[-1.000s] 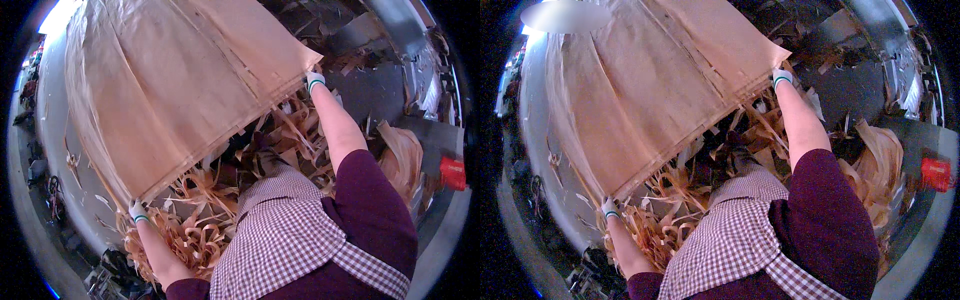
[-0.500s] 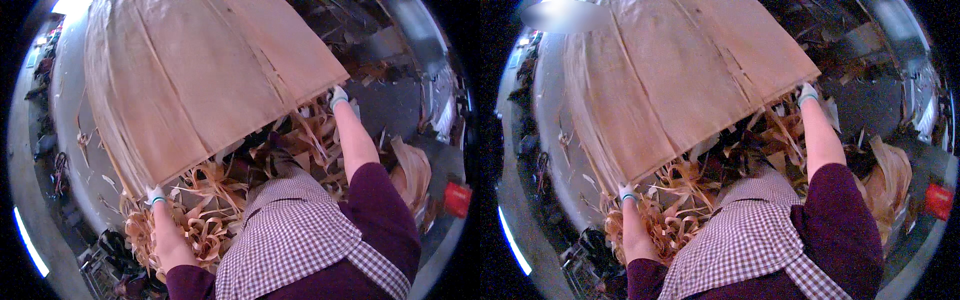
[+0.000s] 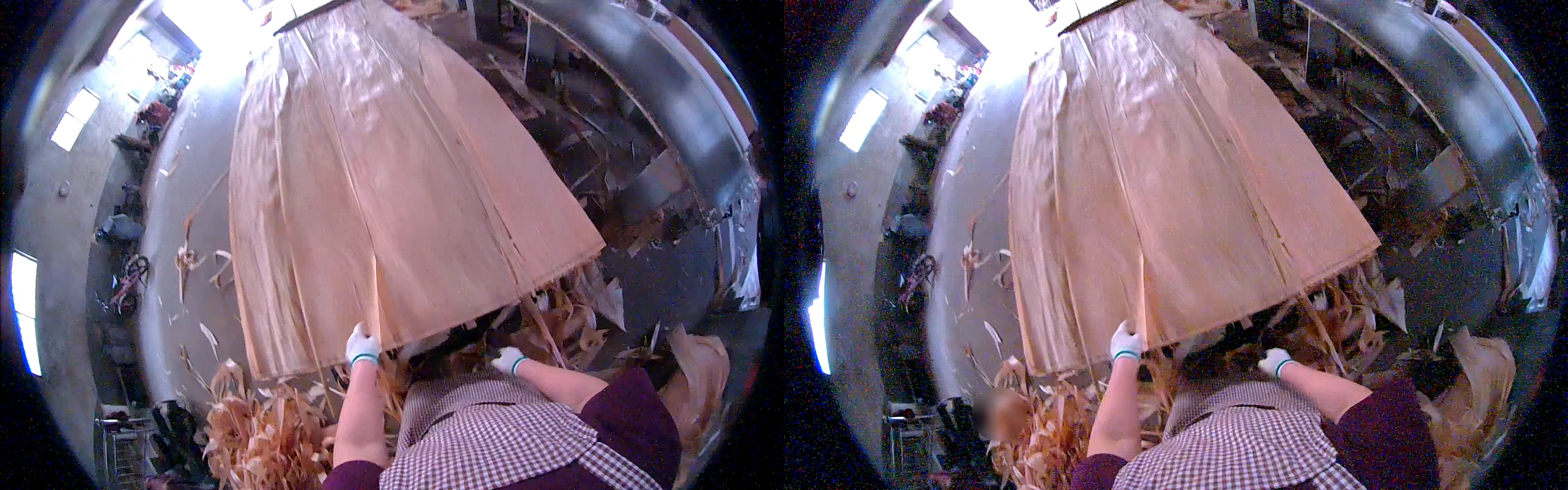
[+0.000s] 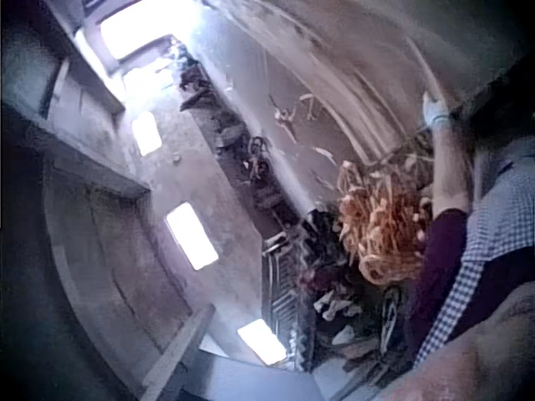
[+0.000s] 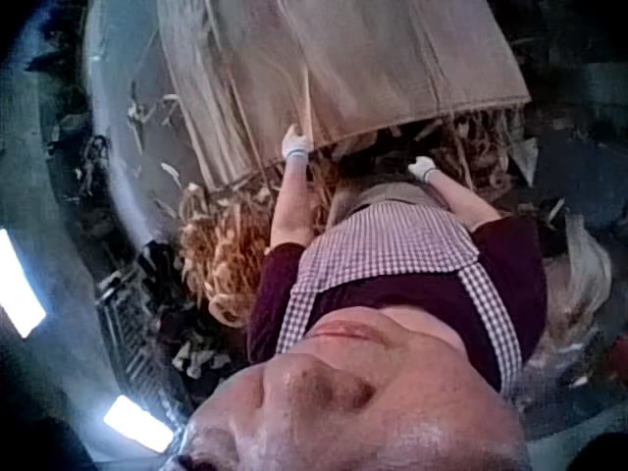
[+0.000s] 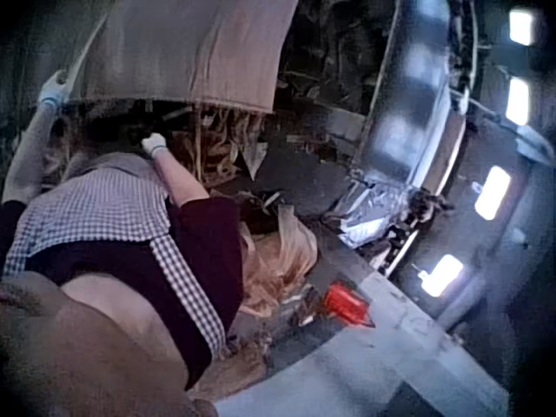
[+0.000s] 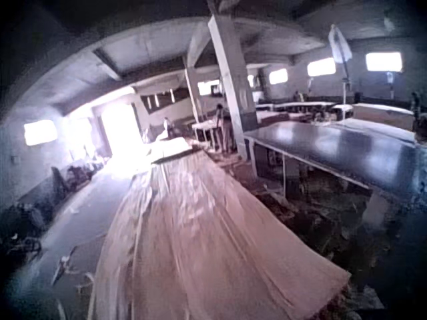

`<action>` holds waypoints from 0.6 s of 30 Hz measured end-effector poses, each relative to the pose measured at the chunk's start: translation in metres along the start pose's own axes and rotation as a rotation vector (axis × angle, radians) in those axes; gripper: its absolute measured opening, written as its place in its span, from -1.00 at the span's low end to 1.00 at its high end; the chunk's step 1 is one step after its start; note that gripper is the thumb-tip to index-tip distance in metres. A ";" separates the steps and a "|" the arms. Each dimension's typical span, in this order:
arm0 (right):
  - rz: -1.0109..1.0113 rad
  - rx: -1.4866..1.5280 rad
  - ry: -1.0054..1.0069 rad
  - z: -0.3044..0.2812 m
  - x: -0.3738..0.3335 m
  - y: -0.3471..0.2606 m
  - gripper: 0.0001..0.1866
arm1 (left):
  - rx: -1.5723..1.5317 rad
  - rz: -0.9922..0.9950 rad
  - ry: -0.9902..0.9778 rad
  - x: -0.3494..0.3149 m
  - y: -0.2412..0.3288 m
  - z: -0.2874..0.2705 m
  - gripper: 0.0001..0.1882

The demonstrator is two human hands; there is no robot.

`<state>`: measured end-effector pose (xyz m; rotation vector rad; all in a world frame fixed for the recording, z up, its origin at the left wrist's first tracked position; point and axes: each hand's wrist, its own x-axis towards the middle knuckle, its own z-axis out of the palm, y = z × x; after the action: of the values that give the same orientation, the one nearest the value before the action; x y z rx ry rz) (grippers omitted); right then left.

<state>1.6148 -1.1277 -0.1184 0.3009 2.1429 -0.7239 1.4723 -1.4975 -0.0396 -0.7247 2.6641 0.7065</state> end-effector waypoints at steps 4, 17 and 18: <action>-0.213 -0.002 -0.109 0.018 -0.001 -0.095 -0.42 | -0.087 0.256 0.213 0.063 -0.050 -0.111 -0.70; -0.262 0.565 -0.242 0.256 0.075 -0.347 -0.69 | -0.381 0.702 -0.152 -0.002 -0.089 -0.304 -0.76; -0.161 0.899 -0.281 0.270 0.072 -0.363 -0.74 | -0.318 0.765 -0.134 0.000 -0.099 -0.292 -0.77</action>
<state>1.5815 -1.5822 -0.1631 0.4569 1.4757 -1.6958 1.4833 -1.7258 0.1673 0.3237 2.6912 1.3209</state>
